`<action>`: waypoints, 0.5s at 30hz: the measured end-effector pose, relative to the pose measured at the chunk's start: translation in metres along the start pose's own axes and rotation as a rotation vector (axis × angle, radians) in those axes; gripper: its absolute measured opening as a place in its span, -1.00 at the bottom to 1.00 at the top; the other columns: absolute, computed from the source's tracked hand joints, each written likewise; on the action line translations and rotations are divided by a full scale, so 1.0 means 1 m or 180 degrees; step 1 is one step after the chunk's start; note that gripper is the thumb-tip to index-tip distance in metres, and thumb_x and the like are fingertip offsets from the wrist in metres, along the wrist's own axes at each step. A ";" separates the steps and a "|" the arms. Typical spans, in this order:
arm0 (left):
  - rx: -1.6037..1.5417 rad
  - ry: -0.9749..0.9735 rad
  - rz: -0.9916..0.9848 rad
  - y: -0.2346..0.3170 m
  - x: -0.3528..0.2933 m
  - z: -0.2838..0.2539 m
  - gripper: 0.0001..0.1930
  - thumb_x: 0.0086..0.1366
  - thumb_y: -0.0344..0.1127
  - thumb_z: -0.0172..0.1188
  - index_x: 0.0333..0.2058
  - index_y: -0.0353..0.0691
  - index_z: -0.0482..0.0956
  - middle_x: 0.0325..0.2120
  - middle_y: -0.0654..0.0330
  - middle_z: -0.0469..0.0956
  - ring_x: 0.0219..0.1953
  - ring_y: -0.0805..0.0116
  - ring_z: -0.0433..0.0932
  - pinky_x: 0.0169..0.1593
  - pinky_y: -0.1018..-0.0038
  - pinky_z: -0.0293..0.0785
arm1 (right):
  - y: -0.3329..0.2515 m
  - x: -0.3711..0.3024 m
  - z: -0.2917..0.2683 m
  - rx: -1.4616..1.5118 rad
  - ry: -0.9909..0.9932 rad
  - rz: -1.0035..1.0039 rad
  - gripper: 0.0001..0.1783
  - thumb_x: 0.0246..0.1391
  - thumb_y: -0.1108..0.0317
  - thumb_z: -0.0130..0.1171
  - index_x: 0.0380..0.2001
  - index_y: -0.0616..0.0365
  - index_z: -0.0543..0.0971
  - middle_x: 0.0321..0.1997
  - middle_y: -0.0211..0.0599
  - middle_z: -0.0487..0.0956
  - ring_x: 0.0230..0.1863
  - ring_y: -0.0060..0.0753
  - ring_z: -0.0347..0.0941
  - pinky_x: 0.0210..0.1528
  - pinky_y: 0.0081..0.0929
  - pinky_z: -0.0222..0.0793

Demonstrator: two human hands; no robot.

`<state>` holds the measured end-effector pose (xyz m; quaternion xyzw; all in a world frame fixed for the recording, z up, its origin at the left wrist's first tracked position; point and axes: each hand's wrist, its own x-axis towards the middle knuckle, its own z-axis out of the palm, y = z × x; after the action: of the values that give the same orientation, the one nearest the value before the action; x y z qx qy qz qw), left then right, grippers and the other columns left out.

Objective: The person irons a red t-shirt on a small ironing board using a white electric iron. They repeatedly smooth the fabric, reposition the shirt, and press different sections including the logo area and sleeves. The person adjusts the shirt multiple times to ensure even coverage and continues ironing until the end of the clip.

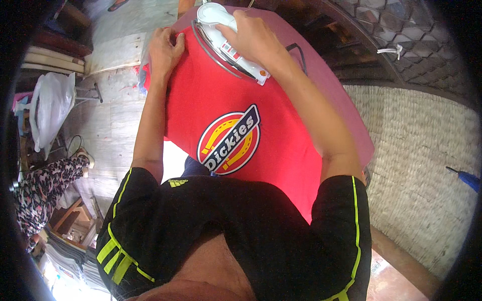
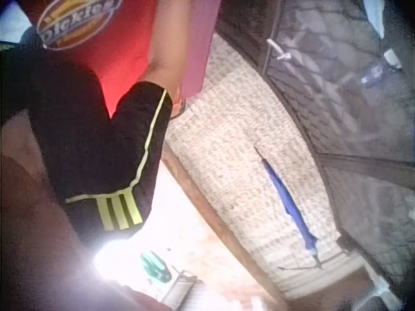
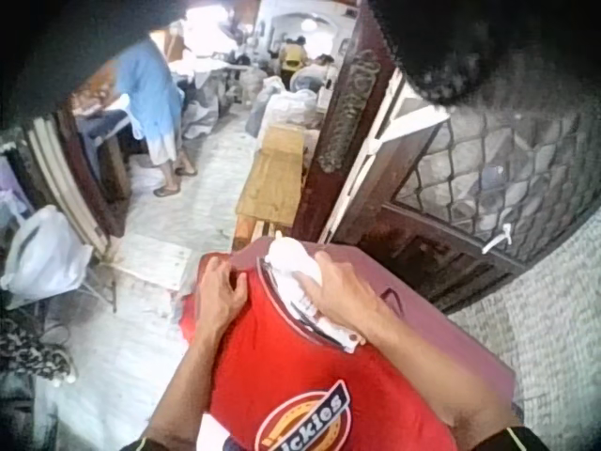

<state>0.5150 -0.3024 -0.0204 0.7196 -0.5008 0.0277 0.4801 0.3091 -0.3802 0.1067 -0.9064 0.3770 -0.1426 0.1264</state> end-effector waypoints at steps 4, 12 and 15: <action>-0.0087 -0.0027 -0.0059 -0.002 -0.001 0.001 -0.80 0.12 -0.27 0.31 -0.41 -0.32 0.63 -0.41 0.01 0.51 -0.32 0.04 0.51 -0.23 0.23 0.45 | -0.008 0.024 0.010 0.0014 -0.0054 0.0067 -0.43 0.21 -0.08 0.09 -0.14 0.33 0.51 -0.33 0.29 0.60 -0.25 0.24 0.59 -0.20 -0.05 0.48; -0.0410 -0.0031 -0.0211 -0.006 -0.002 -0.003 -0.84 0.11 -0.34 0.31 -0.46 -0.34 0.62 -0.36 0.04 0.50 -0.29 0.05 0.52 -0.21 0.23 0.48 | -0.020 0.026 0.009 -0.0047 -0.0100 -0.0001 -0.47 0.22 -0.08 0.06 -0.24 0.29 0.48 -0.38 0.23 0.60 -0.29 0.24 0.58 -0.25 -0.06 0.47; -0.0466 0.0000 -0.0195 -0.004 -0.002 0.000 -0.85 0.11 -0.35 0.31 -0.47 -0.34 0.62 -0.37 0.04 0.50 -0.30 0.05 0.52 -0.21 0.23 0.47 | -0.017 0.036 0.012 -0.0055 -0.0233 0.0011 -0.46 0.22 -0.09 0.07 -0.20 0.28 0.49 -0.38 0.23 0.60 -0.30 0.22 0.59 -0.27 -0.08 0.47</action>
<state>0.5172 -0.3012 -0.0243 0.6975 -0.4793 -0.0238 0.5321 0.3483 -0.3931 0.1071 -0.9114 0.3749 -0.1058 0.1325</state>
